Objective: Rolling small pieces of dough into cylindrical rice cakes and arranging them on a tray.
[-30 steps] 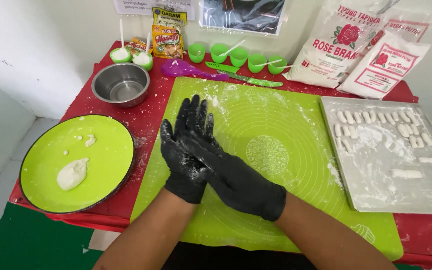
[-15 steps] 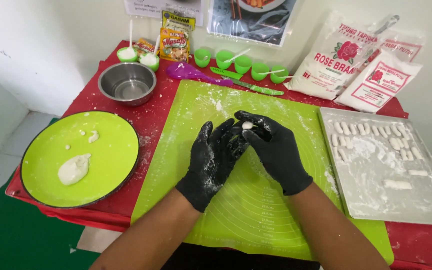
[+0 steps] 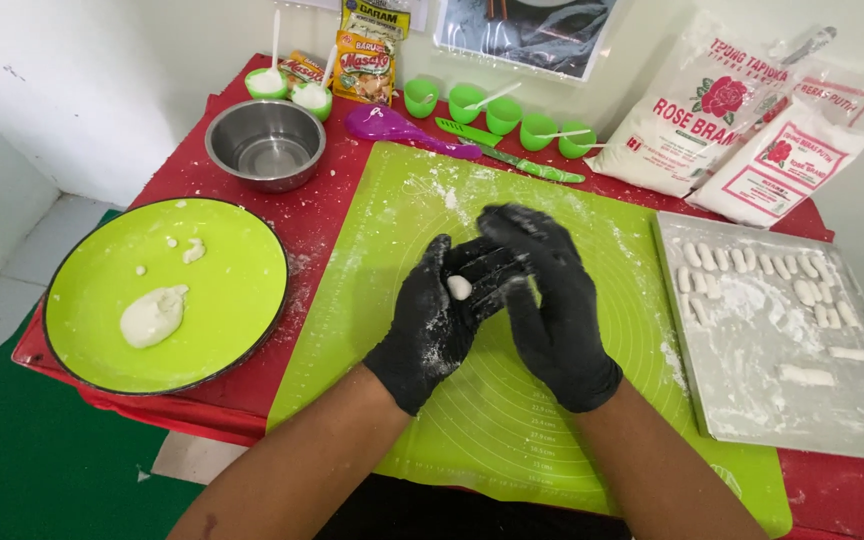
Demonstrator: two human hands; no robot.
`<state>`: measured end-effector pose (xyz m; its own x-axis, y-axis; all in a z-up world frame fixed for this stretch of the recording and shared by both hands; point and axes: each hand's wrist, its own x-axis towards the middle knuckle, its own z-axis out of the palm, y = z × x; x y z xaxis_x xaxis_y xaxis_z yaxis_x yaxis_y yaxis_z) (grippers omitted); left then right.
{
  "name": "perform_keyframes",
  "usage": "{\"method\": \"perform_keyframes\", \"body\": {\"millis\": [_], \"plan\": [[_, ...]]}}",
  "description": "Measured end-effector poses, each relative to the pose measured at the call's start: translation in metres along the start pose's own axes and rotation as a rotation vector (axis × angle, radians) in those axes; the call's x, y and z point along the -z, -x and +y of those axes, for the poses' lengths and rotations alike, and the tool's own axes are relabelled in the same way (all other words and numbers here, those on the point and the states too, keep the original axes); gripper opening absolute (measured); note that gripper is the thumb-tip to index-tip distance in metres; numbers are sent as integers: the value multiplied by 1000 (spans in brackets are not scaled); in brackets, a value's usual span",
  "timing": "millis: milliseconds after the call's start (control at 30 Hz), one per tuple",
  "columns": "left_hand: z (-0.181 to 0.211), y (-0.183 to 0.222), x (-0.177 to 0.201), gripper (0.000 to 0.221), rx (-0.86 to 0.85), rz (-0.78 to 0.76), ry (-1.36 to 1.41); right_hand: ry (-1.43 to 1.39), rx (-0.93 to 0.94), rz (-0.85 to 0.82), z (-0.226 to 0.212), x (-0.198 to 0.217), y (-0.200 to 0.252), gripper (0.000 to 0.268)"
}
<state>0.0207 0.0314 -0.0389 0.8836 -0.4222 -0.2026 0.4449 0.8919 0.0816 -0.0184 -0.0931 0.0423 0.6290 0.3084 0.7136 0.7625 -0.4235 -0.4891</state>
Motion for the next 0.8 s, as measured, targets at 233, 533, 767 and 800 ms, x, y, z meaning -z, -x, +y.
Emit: {"method": "perform_keyframes", "body": {"millis": [233, 533, 767, 800], "plan": [[-11, -13, 14, 47, 74, -87, -17, 102, 56, -232, 4, -23, 3, 65], [-19, -12, 10, 50, 79, -41, -12, 343, 30, -216, 35, -19, 5, 68], [-20, -3, 1, 52, 64, 2, -4, -64, 247, -270, 14, -41, 12, 81], [-20, -2, -1, 52, 62, 5, -3, -80, 318, -222, 20, -39, 8, 81]]}}
